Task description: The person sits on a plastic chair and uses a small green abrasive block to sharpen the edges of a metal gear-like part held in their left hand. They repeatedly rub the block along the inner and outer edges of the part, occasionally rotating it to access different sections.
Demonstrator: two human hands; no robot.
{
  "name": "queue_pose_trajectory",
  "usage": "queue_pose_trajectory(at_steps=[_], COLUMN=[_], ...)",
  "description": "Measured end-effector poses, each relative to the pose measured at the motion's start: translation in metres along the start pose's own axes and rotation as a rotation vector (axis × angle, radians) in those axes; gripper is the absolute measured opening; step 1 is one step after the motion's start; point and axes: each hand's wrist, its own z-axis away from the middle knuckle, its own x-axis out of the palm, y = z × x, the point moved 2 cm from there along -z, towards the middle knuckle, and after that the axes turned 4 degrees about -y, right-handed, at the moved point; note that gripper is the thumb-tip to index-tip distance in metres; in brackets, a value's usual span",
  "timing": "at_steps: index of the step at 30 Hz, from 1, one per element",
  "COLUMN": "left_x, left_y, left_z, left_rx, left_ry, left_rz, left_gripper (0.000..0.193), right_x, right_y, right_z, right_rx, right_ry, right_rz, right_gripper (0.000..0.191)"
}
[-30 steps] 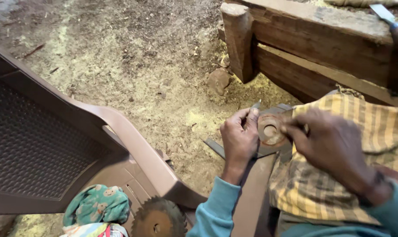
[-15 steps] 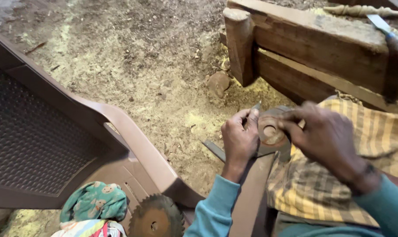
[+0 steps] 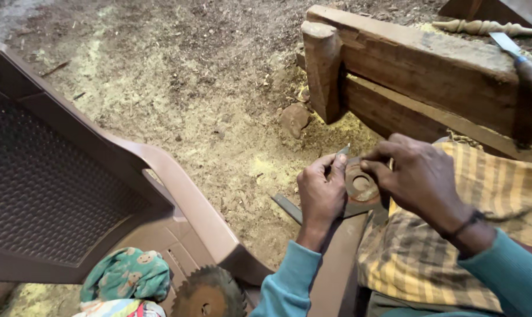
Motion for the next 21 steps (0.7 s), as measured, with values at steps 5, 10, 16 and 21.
queue_pose_trajectory(at_steps=[5,10,16,21], left_x=[0.001,0.0,-0.001,0.0], left_y=[0.0,0.001,0.003,0.003], left_z=[-0.002,0.0,-0.001,-0.001], left_rx=[0.097,0.031,0.011,0.078], left_ry=[-0.003,-0.015,-0.012,-0.019], left_rz=[-0.014,0.033,0.033,0.029], left_gripper=[0.029,0.029,0.029,0.028], right_x=[-0.002,-0.004,-0.008,-0.002], right_y=[0.007,-0.003,0.0,-0.001], right_z=[0.007,0.0,0.004,-0.002], right_rx=[0.04,0.007,0.086,-0.033], right_ry=[0.046,-0.024,-0.045,0.008], right_rz=[-0.026,0.024,0.045,0.006], right_gripper=[0.024,0.021,0.023,0.024])
